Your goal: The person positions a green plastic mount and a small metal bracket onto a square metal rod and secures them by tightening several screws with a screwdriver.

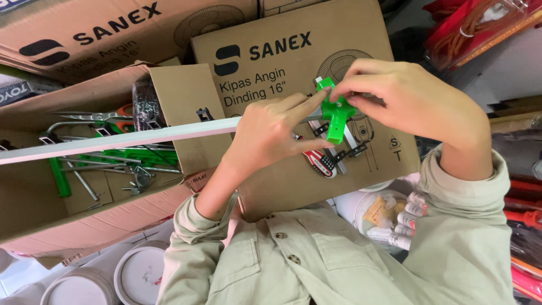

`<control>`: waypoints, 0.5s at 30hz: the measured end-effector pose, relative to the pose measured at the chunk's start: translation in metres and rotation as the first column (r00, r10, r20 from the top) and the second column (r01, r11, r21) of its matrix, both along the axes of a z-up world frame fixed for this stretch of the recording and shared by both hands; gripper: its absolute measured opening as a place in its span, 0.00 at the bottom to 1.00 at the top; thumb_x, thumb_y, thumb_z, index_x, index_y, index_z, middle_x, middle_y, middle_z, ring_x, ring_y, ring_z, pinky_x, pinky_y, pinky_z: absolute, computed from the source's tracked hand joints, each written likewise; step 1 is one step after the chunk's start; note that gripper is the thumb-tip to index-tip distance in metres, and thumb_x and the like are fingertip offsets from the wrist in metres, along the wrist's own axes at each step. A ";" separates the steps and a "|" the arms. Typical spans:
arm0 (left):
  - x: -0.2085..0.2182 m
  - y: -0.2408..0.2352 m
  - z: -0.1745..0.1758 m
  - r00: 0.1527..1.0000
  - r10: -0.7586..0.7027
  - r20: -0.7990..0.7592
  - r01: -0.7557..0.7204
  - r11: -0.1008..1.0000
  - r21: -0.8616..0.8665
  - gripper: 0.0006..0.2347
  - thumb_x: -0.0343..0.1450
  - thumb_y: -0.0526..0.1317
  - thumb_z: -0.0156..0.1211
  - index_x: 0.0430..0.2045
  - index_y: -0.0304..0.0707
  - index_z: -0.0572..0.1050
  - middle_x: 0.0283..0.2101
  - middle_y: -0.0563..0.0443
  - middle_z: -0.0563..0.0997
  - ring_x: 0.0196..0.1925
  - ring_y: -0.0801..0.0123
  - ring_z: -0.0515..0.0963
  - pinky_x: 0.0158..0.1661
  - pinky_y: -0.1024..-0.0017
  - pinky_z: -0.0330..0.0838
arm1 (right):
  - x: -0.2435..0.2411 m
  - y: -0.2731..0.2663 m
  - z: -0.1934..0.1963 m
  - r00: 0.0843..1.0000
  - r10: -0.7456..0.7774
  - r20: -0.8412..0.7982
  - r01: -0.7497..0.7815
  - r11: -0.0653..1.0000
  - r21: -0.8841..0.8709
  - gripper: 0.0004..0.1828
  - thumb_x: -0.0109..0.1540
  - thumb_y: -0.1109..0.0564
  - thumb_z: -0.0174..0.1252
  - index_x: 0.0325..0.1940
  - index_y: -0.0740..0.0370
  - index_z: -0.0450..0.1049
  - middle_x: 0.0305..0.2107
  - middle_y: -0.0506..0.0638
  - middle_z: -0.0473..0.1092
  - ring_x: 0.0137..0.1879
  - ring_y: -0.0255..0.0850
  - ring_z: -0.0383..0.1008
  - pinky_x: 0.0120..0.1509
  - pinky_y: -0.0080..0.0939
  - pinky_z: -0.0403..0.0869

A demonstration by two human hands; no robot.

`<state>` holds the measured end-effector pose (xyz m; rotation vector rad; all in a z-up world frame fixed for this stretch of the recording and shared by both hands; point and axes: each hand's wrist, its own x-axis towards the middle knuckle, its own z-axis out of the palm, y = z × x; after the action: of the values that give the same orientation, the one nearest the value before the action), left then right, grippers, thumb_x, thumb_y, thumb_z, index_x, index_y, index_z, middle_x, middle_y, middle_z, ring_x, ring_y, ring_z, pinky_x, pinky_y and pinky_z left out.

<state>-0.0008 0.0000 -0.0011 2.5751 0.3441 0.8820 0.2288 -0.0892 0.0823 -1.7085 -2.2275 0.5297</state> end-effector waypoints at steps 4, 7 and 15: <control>-0.002 0.000 0.001 1.000 -0.013 0.007 0.013 1.000 -0.012 0.34 0.65 0.59 0.73 0.61 0.38 0.74 0.37 0.51 0.79 0.32 0.61 0.80 0.34 0.65 0.74 | -0.002 -0.002 0.000 0.997 -0.061 -0.037 0.061 0.998 -0.017 0.11 0.62 0.58 0.62 0.47 0.63 0.78 0.39 0.51 0.72 0.38 0.47 0.75 0.41 0.43 0.72; -0.002 0.000 0.002 1.000 -0.018 0.001 0.018 1.000 -0.019 0.34 0.64 0.59 0.73 0.60 0.38 0.74 0.37 0.50 0.79 0.32 0.61 0.80 0.34 0.65 0.74 | -0.003 -0.005 -0.002 1.000 -0.020 -0.015 0.020 1.000 0.013 0.10 0.63 0.57 0.62 0.47 0.63 0.78 0.41 0.51 0.72 0.40 0.48 0.75 0.42 0.43 0.73; -0.002 -0.001 0.005 1.000 -0.012 0.010 0.012 1.000 -0.017 0.32 0.65 0.58 0.73 0.59 0.39 0.75 0.37 0.51 0.79 0.33 0.61 0.80 0.34 0.65 0.74 | -0.001 -0.007 -0.003 0.980 -0.114 -0.164 0.106 0.993 -0.052 0.11 0.65 0.58 0.59 0.50 0.62 0.77 0.40 0.50 0.71 0.40 0.42 0.76 0.42 0.40 0.73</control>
<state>-0.0032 -0.0012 0.0037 2.5537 0.3315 0.8843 0.2282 -0.0961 0.0795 -1.7284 -2.0071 0.6722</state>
